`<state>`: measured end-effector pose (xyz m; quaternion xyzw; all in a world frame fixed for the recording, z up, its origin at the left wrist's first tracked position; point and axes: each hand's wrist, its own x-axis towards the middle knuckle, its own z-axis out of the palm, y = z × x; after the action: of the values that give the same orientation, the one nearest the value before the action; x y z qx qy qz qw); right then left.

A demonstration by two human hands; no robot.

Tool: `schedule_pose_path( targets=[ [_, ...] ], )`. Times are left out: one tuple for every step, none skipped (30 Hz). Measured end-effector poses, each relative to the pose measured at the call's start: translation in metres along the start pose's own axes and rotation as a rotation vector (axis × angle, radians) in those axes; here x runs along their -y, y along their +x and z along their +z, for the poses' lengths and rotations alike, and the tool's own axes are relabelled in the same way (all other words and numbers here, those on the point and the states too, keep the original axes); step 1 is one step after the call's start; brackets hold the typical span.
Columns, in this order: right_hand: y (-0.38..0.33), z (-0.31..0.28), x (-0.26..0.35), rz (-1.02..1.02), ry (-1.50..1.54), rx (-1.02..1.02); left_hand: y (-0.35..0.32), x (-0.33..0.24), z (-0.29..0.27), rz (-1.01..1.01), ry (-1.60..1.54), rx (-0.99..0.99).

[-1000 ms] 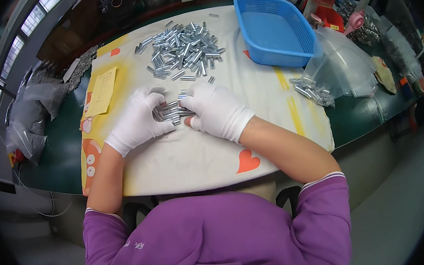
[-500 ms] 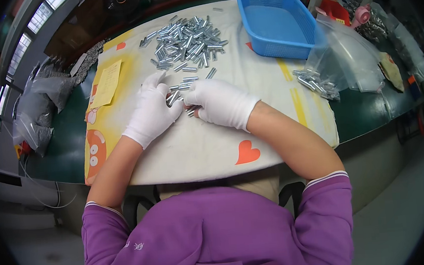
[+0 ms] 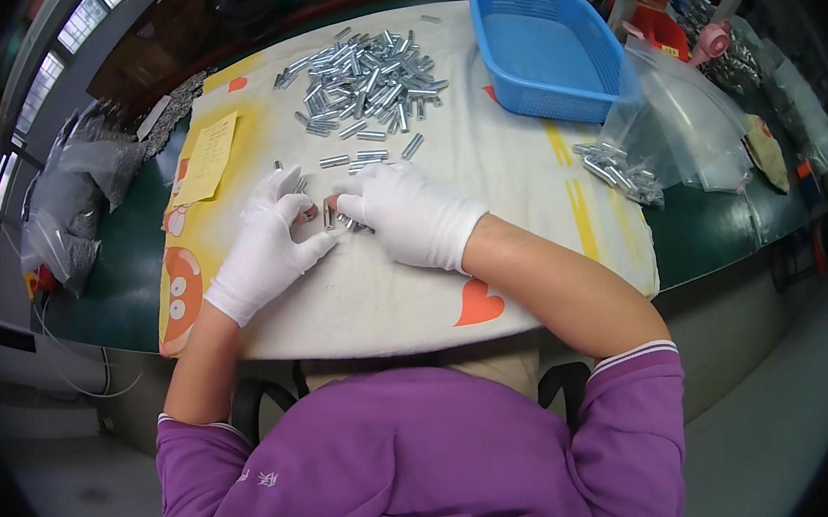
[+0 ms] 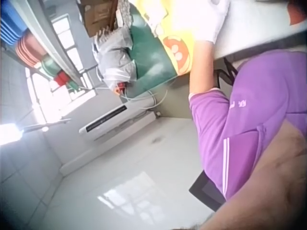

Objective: Sorting small metal components and placing them into plastic bags at a workstation.

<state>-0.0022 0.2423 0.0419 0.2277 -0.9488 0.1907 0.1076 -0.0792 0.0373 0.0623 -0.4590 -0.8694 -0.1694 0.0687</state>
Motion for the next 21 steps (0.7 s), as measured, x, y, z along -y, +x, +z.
schedule_pose_path(
  targets=[
    [0.001, 0.002, 0.000, -0.045, -0.058, -0.029, 0.000, 0.005, 0.001, 0.031, -0.027, 0.004],
    [0.001, 0.002, 0.003, -0.051, -0.061, -0.029, 0.000, 0.008, 0.002, 0.027, -0.025, -0.001],
    [0.002, 0.001, 0.006, -0.024, -0.048, -0.012, -0.001, 0.011, 0.003, -0.009, -0.046, -0.040],
    [0.003, 0.000, 0.007, 0.005, -0.035, 0.004, 0.000, 0.014, 0.004, -0.043, -0.068, -0.078],
    [0.003, -0.002, 0.007, 0.000, -0.039, 0.004, 0.000, 0.016, 0.002, -0.045, -0.067, -0.085],
    [0.002, -0.005, 0.005, -0.040, 0.014, -0.011, -0.001, 0.017, -0.001, -0.085, -0.078, -0.054],
    [0.000, -0.007, 0.005, -0.078, 0.068, -0.025, -0.002, 0.019, -0.004, -0.125, -0.089, -0.023],
    [-0.001, -0.007, 0.007, -0.083, 0.064, -0.022, -0.002, 0.022, -0.005, -0.128, -0.090, -0.029],
    [-0.001, -0.007, 0.009, -0.081, 0.061, 0.046, -0.002, 0.027, -0.004, -0.093, -0.082, -0.024],
    [-0.001, -0.007, 0.010, -0.082, 0.058, 0.115, -0.002, 0.030, -0.004, -0.061, -0.073, -0.020],
    [0.000, -0.007, 0.010, -0.089, 0.055, 0.118, -0.002, 0.031, -0.004, -0.067, -0.072, -0.026],
    [0.000, -0.007, 0.009, -0.102, 0.070, 0.139, -0.002, 0.030, -0.003, -0.124, -0.180, -0.001],
    [0.000, -0.008, 0.006, -0.108, 0.082, 0.158, 0.000, 0.028, -0.002, -0.175, -0.290, 0.026],
    [-0.002, -0.007, 0.002, -0.108, 0.078, 0.162, 0.000, 0.024, -0.002, -0.175, -0.294, 0.023],
    [-0.004, -0.005, -0.004, -0.121, 0.106, 0.168, 0.000, 0.016, -0.004, -0.166, -0.360, 0.077],
    [-0.006, -0.004, -0.008, -0.133, 0.134, 0.176, 0.000, 0.010, -0.003, -0.159, -0.427, 0.132],
    [-0.005, -0.003, -0.010, -0.131, 0.132, 0.182, 0.000, 0.009, -0.001, -0.111, -0.401, 0.127],
    [-0.004, -0.002, -0.011, -0.127, 0.115, 0.191, 0.000, 0.008, 0.000, -0.111, -0.408, 0.125],
    [-0.001, -0.001, -0.009, -0.124, 0.101, 0.199, 0.001, 0.008, -0.001, -0.122, -0.430, 0.129],
    [0.002, -0.001, -0.005, -0.122, 0.102, 0.204, 0.002, 0.007, -0.001, -0.132, -0.453, 0.133],
    [0.004, -0.003, 0.000, -0.155, 0.023, 0.157, 0.004, 0.006, -0.003, -0.134, -0.459, 0.134]
  ],
)
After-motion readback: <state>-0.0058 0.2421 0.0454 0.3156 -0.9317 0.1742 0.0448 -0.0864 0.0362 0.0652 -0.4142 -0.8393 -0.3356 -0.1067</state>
